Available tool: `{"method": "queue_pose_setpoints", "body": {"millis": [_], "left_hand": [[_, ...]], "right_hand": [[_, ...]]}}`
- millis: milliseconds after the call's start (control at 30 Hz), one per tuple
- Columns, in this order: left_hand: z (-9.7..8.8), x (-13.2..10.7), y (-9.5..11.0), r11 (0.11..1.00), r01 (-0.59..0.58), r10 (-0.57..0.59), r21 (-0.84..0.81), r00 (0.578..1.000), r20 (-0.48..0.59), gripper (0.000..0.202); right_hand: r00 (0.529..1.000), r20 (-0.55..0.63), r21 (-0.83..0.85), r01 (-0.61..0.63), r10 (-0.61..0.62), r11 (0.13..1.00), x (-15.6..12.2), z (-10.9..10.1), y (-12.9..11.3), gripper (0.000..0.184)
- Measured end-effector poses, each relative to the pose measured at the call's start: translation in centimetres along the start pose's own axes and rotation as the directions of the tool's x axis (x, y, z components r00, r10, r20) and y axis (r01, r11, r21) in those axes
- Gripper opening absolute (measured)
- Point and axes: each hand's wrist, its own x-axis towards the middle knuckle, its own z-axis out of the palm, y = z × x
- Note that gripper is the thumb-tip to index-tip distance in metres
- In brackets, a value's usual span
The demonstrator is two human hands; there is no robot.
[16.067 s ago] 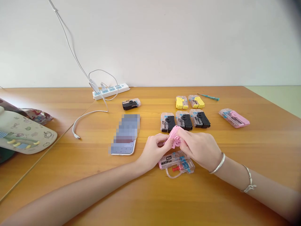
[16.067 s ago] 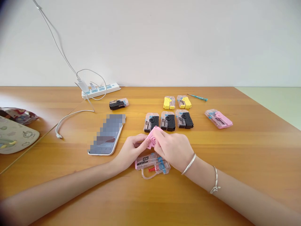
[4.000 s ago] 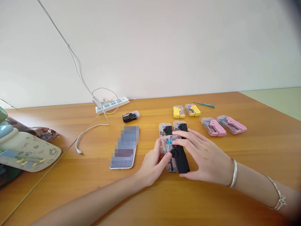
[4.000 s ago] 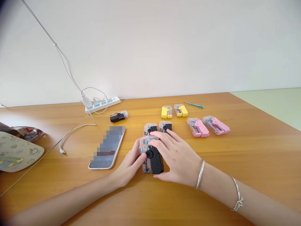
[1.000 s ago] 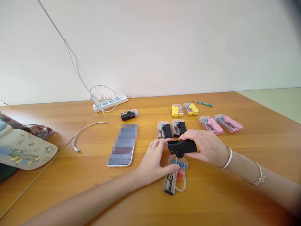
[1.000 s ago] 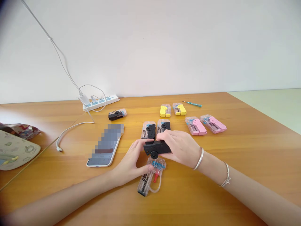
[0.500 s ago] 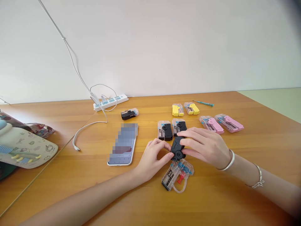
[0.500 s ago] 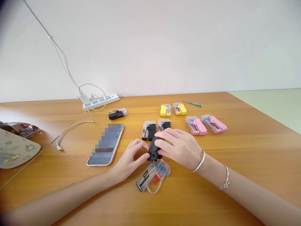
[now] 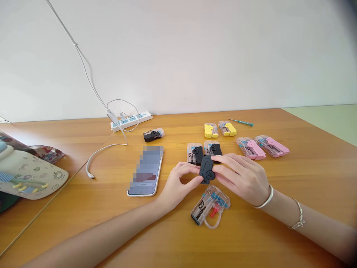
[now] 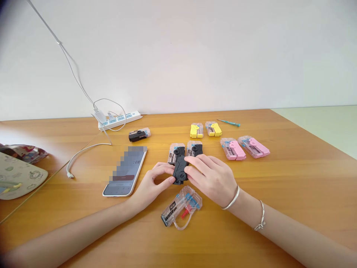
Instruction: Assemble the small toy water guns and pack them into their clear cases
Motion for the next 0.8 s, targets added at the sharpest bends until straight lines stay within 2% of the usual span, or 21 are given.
{"method": "queue_pose_setpoints", "body": {"millis": [100, 233, 400, 533, 800], "left_hand": [[0.0, 0.0, -0.3, 1.000, 0.001, -0.002, -0.013, 0.999, -0.052, 0.009], [0.2, 0.0, -0.4, 1.000, -0.018, 0.018, 0.002, 0.998, -0.057, 0.008], [0.4, 0.0, -0.3, 0.992, -0.074, 0.070, 0.103, 0.997, 0.042, 0.009], [0.3, -0.1, 0.0, 0.988, -0.083, 0.076, 0.134, 0.995, 0.060, 0.015], [0.3, -0.2, 0.2, 0.981, -0.110, 0.093, 0.163, 0.990, 0.107, 0.026]], "right_hand": [[0.997, 0.056, -0.008, -0.048, 0.048, 0.999, 0.0, 0.1, -0.3, 0.008], [0.990, 0.120, 0.004, -0.080, 0.079, 0.997, -0.1, 0.2, -0.7, 0.019], [0.986, 0.153, -0.003, -0.060, 0.060, 0.998, 0.1, 0.3, -1.3, 0.017], [0.980, 0.196, -0.057, -0.027, 0.037, 0.998, 0.3, 0.0, -1.8, 0.018], [0.963, 0.260, -0.189, -0.025, 0.075, 0.982, 1.0, 0.3, -3.0, 0.018]]}}
